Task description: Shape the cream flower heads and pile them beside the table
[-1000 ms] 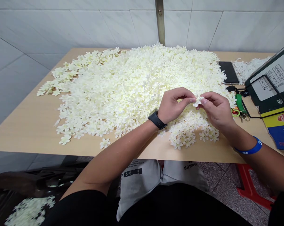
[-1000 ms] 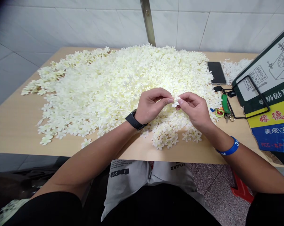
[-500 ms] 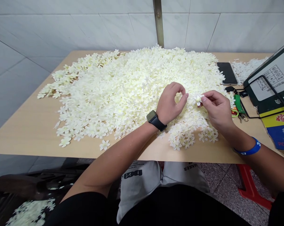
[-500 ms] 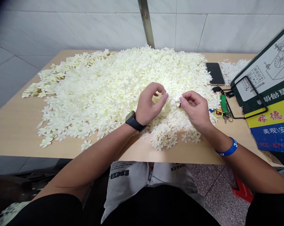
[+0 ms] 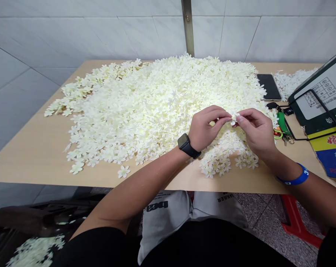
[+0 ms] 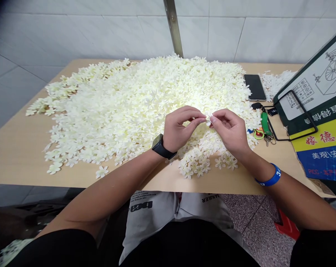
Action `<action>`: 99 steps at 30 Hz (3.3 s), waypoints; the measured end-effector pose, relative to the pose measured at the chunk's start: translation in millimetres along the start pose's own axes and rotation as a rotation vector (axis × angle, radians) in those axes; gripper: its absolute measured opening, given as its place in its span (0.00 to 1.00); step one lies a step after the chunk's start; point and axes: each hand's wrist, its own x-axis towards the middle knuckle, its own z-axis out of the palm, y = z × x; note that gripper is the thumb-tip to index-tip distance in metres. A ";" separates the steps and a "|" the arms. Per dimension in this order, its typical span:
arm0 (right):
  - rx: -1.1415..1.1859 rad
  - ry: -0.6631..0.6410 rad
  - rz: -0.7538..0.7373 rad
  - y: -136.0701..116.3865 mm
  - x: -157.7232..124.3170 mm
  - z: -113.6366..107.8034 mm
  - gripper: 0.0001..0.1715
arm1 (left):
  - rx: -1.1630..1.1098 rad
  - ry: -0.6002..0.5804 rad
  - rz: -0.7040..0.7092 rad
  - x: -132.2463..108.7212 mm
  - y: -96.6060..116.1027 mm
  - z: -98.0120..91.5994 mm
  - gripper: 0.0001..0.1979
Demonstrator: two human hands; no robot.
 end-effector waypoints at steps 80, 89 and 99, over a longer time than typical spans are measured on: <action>-0.066 -0.026 -0.054 0.9 3.4 -1.7 0.04 | -0.458 -0.190 -0.348 6.6 -3.7 -4.0 0.17; -0.039 0.010 -0.115 -0.5 -0.3 2.2 0.04 | -0.605 -0.193 -0.469 6.0 -3.2 -0.8 0.21; -0.121 0.065 -0.144 -5.1 -2.9 6.4 0.04 | -0.523 -0.158 -0.464 2.1 6.5 1.7 0.17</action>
